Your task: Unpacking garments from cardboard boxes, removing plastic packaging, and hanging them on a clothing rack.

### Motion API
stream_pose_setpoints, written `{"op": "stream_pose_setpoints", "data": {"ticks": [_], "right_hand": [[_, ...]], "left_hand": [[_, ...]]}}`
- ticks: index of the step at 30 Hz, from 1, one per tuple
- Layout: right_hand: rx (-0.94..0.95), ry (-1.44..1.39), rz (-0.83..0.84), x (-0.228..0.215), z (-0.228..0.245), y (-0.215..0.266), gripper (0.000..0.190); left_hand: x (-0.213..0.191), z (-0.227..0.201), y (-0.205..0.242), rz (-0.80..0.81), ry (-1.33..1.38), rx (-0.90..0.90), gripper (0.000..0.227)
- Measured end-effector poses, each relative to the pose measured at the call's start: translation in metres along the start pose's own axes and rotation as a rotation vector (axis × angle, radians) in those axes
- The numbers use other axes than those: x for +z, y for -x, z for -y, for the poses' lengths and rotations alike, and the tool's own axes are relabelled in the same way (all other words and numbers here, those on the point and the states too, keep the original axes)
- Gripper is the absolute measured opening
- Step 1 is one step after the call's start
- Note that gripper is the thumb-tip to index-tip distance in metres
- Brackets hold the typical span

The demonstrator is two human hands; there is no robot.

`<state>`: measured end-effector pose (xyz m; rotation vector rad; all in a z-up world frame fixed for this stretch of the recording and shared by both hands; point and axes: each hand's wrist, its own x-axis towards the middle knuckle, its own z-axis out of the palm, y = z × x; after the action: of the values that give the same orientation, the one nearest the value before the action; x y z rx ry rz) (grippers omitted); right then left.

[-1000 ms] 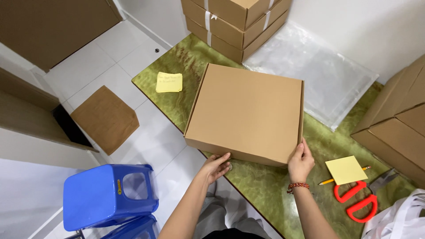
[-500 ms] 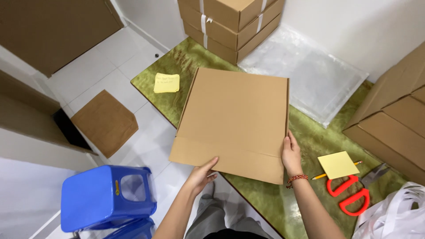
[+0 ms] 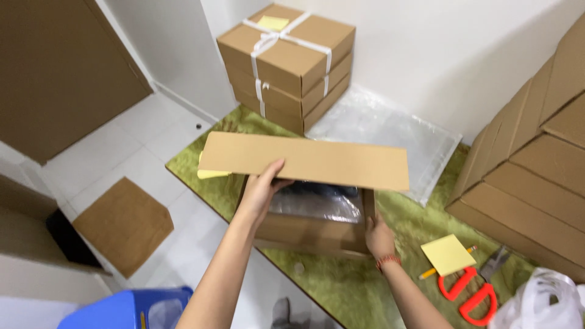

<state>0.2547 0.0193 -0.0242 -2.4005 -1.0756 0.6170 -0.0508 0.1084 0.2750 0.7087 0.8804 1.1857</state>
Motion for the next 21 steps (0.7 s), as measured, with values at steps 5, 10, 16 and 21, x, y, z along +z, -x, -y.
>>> {"op": "stream_pose_setpoints", "data": {"ticks": [5,10,16,21], "right_hand": [[-0.097,-0.069,-0.032,-0.029,0.016,0.014,0.051],[-0.034,-0.035,-0.068,-0.031,0.021,0.021,0.055],[-0.038,-0.039,-0.101,-0.033,0.032,0.027,0.049],[0.020,0.087,-0.111,-0.042,0.048,0.038,0.043]], "left_hand": [[0.034,-0.037,-0.083,0.027,-0.075,0.079,0.044],[0.052,-0.043,-0.170,-0.005,-0.107,0.059,0.031],[0.059,-0.048,-0.218,0.095,-0.180,0.054,0.070],[0.026,-0.028,-0.209,0.353,-0.410,-0.005,0.077]]}}
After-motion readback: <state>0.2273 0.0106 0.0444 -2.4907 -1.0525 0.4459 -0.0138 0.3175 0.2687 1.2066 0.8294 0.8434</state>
